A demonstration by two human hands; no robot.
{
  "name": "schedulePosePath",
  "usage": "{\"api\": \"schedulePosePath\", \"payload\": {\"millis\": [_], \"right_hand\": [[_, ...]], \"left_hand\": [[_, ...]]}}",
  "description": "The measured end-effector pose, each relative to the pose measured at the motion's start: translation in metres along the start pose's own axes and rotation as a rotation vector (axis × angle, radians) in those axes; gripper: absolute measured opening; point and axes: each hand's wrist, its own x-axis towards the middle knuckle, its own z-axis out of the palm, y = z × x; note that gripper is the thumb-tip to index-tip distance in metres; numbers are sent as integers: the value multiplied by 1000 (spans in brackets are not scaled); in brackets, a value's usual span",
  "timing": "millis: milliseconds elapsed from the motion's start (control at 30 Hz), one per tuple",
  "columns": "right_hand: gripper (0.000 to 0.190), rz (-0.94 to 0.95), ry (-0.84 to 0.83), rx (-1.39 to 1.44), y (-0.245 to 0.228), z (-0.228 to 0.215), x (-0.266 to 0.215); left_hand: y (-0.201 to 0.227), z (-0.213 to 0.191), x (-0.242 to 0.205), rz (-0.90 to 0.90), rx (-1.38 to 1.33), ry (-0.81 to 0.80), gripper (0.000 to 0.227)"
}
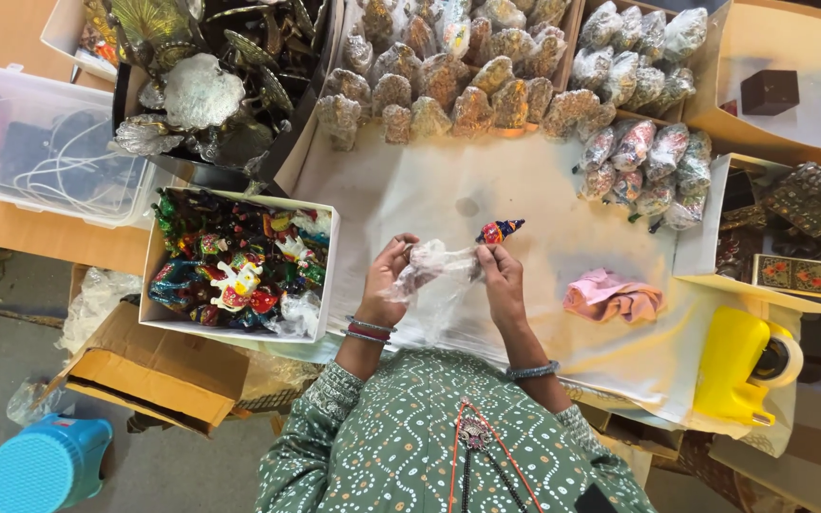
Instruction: The person wipes a small, colorful figurine with a pink cloth and then wraps it in a piece of bubble wrap. They secure the bubble wrap with a small piece of tape and place the wrapped item into a cardboard box filled with similar wrapped items.
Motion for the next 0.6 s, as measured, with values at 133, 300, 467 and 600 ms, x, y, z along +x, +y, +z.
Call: {"api": "schedulePosePath", "payload": {"millis": [133,300,467,600], "right_hand": [[44,-357,-14,-334,-97,24,-26],[52,-435,-299,-627,-126,34,-25],[32,-16,-228,-309,-48,5,-2],[43,61,-258,-9,-67,10,-6]], "left_hand": [[-1,12,-9,-62,16,-26,41],[-6,20,-8,120,674,-266,70],[-10,-11,4,118,944,-134,62],[-15,-56,14,111,964,1,25]]}}
